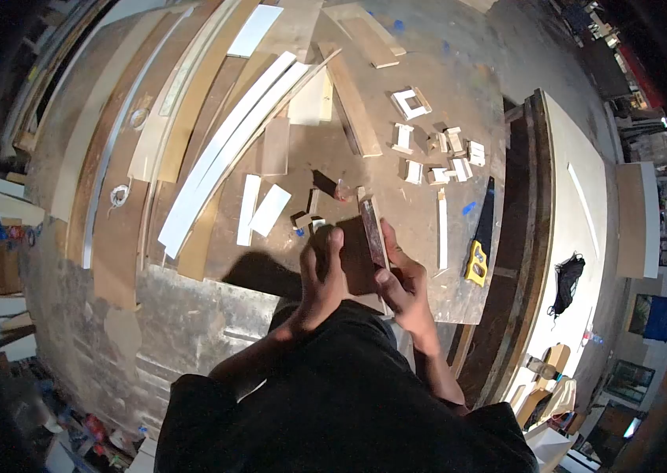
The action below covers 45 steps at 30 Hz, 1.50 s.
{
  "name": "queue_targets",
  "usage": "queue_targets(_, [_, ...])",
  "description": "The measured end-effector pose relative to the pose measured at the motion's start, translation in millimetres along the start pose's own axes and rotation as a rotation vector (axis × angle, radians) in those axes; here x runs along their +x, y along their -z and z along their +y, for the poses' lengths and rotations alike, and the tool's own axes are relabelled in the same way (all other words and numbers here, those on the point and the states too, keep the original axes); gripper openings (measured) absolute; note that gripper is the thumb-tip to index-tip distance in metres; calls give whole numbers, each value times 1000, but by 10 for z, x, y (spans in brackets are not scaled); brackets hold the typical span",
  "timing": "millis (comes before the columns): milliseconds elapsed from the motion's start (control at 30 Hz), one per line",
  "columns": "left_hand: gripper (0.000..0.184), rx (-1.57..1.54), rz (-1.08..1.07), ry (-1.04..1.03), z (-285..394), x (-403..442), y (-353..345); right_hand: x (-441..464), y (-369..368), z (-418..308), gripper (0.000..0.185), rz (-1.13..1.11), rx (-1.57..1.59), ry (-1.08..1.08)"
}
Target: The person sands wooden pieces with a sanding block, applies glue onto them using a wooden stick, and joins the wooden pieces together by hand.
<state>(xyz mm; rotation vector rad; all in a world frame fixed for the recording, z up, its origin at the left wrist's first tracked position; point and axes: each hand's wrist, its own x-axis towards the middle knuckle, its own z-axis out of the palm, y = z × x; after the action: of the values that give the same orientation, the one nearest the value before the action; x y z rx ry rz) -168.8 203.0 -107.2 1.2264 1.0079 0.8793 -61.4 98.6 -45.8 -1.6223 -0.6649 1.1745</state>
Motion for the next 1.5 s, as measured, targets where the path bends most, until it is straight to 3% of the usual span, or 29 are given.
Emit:
queue_targets(133, [39,-169,210,64,-3,372,190,0,69,561,70,-112,-86,89])
queue_targets(233, [42,-39,81,28,128,245,216,40,41,256,68,-193,-105,45])
queue_targets(300, [52,31,55,46,21,132,177,51,-96,87,65,-52,27,99])
queue_targets(367, [50,-173,316,49,-83,354,234,29,-124,87,62,39,78,147])
queue_targets(400, [51,-270,252,135,143,484,409,7,-6,187,62,-117,-72,92])
queue_targets(467, [51,-374,331,45,201,656,530,45,156,172,55,-388,-615,-170])
queue_targets(500, [48,-311,286,20,211,677,592,29,164,293,55,-393,-613,-172])
queue_targets(567, [48,-246,238,30,64,645,595,41,165,546,54,-143,-182,173])
queue_targets(600, [47,-181,183,46,25,611,592,29,185,541,59,-91,-105,154])
queue_targets(633, [45,-159,141,76,-2,519,569,38,178,536,59,-88,-101,148])
queue_targets(733, [44,-23,131,112,-204,345,422,164,88,388,70,-101,-220,390])
queue_targets(833, [43,51,-115,78,-55,165,302,214,-163,254,75,36,-107,319])
queue_targets(900, [42,163,-135,153,-271,179,331,272,-88,272,80,-6,-97,214])
queue_targets(933, [41,-161,-97,182,-503,201,339,253,-88,262,81,-41,-236,361])
queue_targets(1000, [41,-547,-140,382,-70,293,405,207,-74,271,83,-73,-416,548])
queue_targets(1033, [43,-583,-201,295,121,263,375,179,-55,283,83,-74,-459,586])
queue_targets(1100, [48,-454,-237,315,13,196,308,212,18,263,82,-64,-311,319])
queue_targets(1167, [45,-335,-188,388,-89,126,312,249,45,279,83,-56,-332,256])
queue_targets(1233, [46,-835,-167,585,-264,262,403,139,47,368,83,-122,-401,446])
queue_targets(1267, [49,-738,-136,626,108,386,434,111,68,366,82,-124,-479,585])
queue_targets(1300, [46,-638,-102,432,220,427,424,78,89,365,82,-115,-551,723])
queue_targets(1367, [42,-750,-149,485,45,404,562,-22,264,433,76,-260,-563,306])
queue_targets(1400, [42,-699,-116,474,69,380,533,70,289,573,73,-176,-391,587])
queue_targets(1500, [44,-737,-208,466,3,279,497,86,278,471,79,-52,-301,725])
